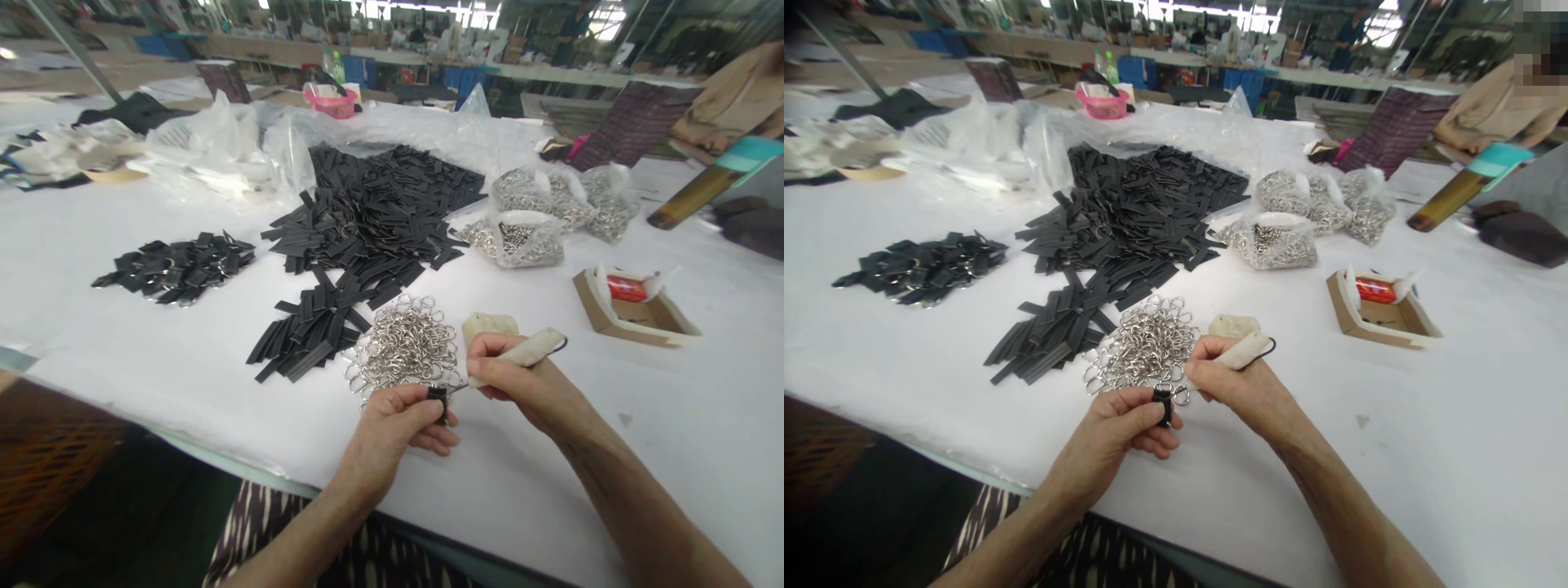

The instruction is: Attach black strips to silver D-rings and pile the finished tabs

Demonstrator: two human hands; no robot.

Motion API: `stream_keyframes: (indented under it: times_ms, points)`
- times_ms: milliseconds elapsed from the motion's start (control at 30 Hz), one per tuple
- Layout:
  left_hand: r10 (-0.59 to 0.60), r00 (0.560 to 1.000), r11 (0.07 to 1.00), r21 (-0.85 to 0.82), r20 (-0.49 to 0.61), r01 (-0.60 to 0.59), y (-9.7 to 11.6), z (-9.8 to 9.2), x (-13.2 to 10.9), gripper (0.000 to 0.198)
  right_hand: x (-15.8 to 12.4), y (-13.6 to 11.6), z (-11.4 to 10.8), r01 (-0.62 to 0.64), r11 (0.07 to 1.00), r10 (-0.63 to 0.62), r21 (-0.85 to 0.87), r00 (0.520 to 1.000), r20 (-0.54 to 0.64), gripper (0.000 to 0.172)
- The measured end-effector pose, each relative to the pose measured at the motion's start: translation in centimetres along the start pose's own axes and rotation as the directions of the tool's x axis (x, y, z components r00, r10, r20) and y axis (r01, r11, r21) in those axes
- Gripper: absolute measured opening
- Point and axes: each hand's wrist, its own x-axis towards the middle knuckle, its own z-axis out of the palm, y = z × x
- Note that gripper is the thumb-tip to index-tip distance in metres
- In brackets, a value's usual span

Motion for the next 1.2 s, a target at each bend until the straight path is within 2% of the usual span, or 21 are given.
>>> stream_keyframes:
  times_ms: [167,300,400,467,533,633,700,833,1000,1200]
  points:
    - [-0.029,0.999,0.998,0.048,-0.018,0.030,0.2,0.3,-0.3,0.018,0.4,0.4,-0.1,-0.038,0.996,0.036,0.085,0.999,0.021,0.020]
    - [-0.043,0.999,0.995,0.084,-0.027,0.046,0.9,0.9,-0.4,0.019,0.5,0.3,0.3,-0.015,0.990,0.014,0.138,1.000,0.011,0.023]
    - [-0.067,0.997,0.994,0.090,-0.027,0.069,1.1,1.1,-0.5,0.019,0.4,-0.2,-0.2,-0.010,0.984,0.012,0.175,1.000,-0.012,0.024]
    - [-0.089,0.995,0.991,0.099,-0.035,0.092,0.9,0.8,-0.6,0.020,0.4,-0.6,-1.4,0.008,0.965,0.016,0.262,0.996,-0.087,0.024]
    - [-0.123,0.991,0.987,0.094,-0.045,0.127,0.4,0.4,-0.8,0.021,0.4,-1.1,-3.0,0.057,0.937,0.018,0.343,0.977,-0.212,0.025]
    - [-0.141,0.989,0.987,0.067,-0.050,0.144,-0.2,-0.3,-1.1,0.022,0.2,-1.6,-4.8,0.119,0.932,-0.001,0.341,0.945,-0.328,0.027]
    - [-0.117,0.992,0.991,0.055,-0.046,0.120,-0.3,-0.5,-1.2,0.021,0.2,-1.7,-4.8,0.123,0.934,-0.012,0.334,0.949,-0.316,0.027]
    - [-0.091,0.995,0.995,0.031,-0.049,0.092,-0.2,-0.7,-1.1,0.021,0.5,-1.2,-3.3,0.075,0.928,0.011,0.365,0.974,-0.227,0.026]
    - [-0.074,0.994,0.997,-0.002,-0.080,0.074,-0.2,-0.8,-1.1,0.021,0.8,-0.3,-2.6,0.059,0.921,0.028,0.385,0.976,-0.216,0.023]
    - [-0.031,0.993,0.999,-0.036,-0.117,0.027,-0.3,-0.9,-1.2,0.020,0.7,0.0,-1.9,0.083,0.937,-0.022,0.339,0.983,-0.182,0.025]
